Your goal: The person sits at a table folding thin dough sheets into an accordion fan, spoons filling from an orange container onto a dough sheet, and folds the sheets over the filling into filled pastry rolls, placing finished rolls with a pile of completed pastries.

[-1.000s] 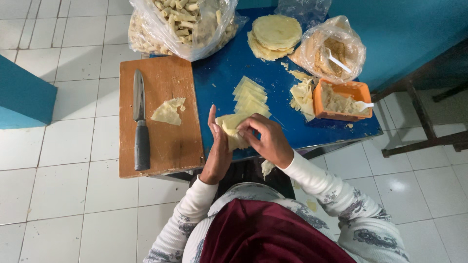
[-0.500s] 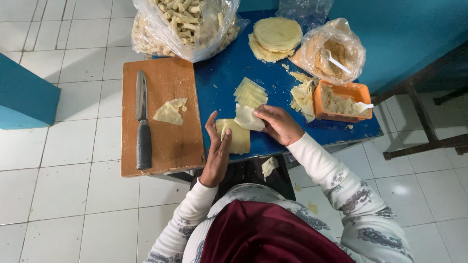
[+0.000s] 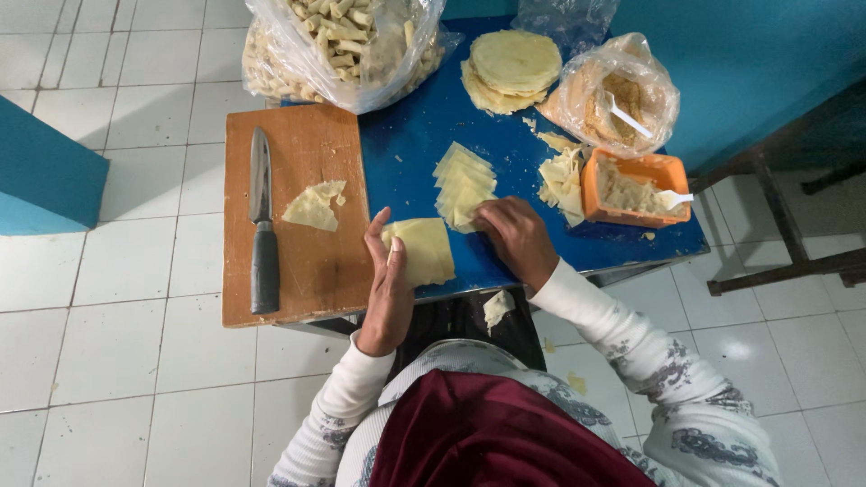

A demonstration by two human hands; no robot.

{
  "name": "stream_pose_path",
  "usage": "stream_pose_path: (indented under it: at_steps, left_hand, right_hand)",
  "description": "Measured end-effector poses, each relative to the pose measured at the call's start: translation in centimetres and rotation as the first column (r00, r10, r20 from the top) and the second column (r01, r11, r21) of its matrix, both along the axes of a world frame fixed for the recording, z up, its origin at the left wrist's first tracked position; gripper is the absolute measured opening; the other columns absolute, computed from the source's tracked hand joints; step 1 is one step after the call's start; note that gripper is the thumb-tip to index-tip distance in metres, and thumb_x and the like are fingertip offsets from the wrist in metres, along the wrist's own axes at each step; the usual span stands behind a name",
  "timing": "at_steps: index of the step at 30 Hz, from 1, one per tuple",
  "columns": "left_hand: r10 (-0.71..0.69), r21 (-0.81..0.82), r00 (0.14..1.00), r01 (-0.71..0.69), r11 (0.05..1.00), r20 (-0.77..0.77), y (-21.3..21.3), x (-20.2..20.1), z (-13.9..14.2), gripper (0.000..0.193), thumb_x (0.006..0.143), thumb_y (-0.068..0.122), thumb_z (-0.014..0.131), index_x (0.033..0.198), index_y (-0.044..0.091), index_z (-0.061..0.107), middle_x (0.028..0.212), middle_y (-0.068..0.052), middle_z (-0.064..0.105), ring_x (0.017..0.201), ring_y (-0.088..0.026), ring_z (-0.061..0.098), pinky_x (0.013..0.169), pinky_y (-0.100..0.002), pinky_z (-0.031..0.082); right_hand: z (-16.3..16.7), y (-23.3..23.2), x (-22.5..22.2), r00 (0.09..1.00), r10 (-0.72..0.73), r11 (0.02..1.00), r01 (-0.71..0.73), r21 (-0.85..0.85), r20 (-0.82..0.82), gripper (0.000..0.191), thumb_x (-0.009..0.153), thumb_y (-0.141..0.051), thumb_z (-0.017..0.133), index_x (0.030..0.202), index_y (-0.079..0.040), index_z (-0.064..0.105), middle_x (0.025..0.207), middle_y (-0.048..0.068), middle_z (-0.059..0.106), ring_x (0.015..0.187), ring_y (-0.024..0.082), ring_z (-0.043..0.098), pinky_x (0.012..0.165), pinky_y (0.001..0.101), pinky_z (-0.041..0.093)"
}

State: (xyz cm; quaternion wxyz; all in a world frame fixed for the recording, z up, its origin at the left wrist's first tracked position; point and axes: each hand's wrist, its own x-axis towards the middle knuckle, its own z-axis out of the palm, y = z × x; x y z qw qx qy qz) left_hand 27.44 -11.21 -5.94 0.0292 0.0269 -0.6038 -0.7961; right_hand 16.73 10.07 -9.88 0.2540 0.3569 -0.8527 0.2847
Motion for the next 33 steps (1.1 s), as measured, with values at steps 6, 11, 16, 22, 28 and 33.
stream_pose_path:
  at_steps: [6,11,16,22,28,33]
  left_hand:
    - [0.059,-0.019,0.995,-0.061,0.998,-0.086,-0.3,-0.5,0.2,0.067,0.107,0.050,0.034,0.159,0.011,0.015,0.154,-0.009,0.023,0.130,-0.027,0.051,0.103,-0.038,0.049]
    - [0.054,0.078,0.997,-0.050,0.996,-0.057,-0.1,-0.8,-0.1,0.064,0.108,0.049,0.032,0.159,0.014,0.013,0.145,-0.016,0.041,0.127,-0.026,0.053,0.104,-0.038,0.047]
    - [0.023,0.250,0.998,-0.007,0.968,-0.061,0.5,-1.7,-0.9,0.062,0.108,0.052,0.028,0.159,0.018,0.017,0.144,-0.014,0.045,0.131,-0.026,0.053,0.109,-0.040,0.046]
    - [-0.053,0.468,0.992,0.102,0.878,-0.118,2.0,-2.6,-1.3,0.073,0.104,0.064,0.028,0.161,0.018,0.019,0.145,-0.013,0.047,0.132,-0.025,0.051,0.111,-0.040,0.043]
    - [-0.098,0.412,0.987,0.143,0.900,-0.129,1.8,-2.5,-1.2,0.077,0.105,0.066,0.026,0.164,0.019,0.018,0.149,-0.013,0.045,0.137,-0.024,0.047,0.112,-0.036,0.041]
    - [-0.103,0.197,0.984,0.131,0.972,-0.144,1.8,-2.5,-1.6,0.069,0.104,0.027,0.049,0.161,0.017,0.011,0.150,-0.013,0.038,0.136,-0.024,0.045,0.111,-0.038,0.042]
  right_hand:
    - [-0.1,0.6,1.6,0.999,0.028,1.000,-0.028,0.000,0.028,0.012,0.092,-0.004,0.072,0.104,-0.005,0.070,0.108,0.009,0.075,0.099,0.029,0.069,0.086,0.0394,0.052]
    - [0.9,0.6,1.9,0.996,0.068,0.998,-0.068,-0.005,0.065,0.015,0.091,-0.004,0.073,0.106,-0.005,0.071,0.112,0.008,0.075,0.102,0.028,0.070,0.090,0.0392,0.051]
    - [3.9,0.3,2.3,0.966,0.114,0.993,-0.101,-0.067,0.232,0.017,0.090,-0.011,0.076,0.106,-0.007,0.072,0.113,0.008,0.075,0.107,0.030,0.070,0.092,0.0388,0.052]
    - [7.3,-3.5,5.0,0.965,0.231,0.967,-0.213,-0.138,0.126,0.032,0.082,-0.013,0.079,0.111,-0.004,0.067,0.110,0.013,0.065,0.105,0.034,0.066,0.089,0.0403,0.053]
    - [7.0,-4.5,4.2,0.926,0.153,0.981,-0.102,-0.163,0.345,0.015,0.094,-0.009,0.074,0.108,-0.008,0.070,0.103,0.008,0.070,0.091,0.020,0.070,0.078,0.0344,0.055]
    - [3.7,-2.2,0.5,0.572,0.339,0.917,-0.023,-0.399,0.747,0.015,0.105,-0.015,0.066,0.112,-0.004,0.071,0.093,0.004,0.068,0.080,0.010,0.059,0.072,0.0275,0.048]
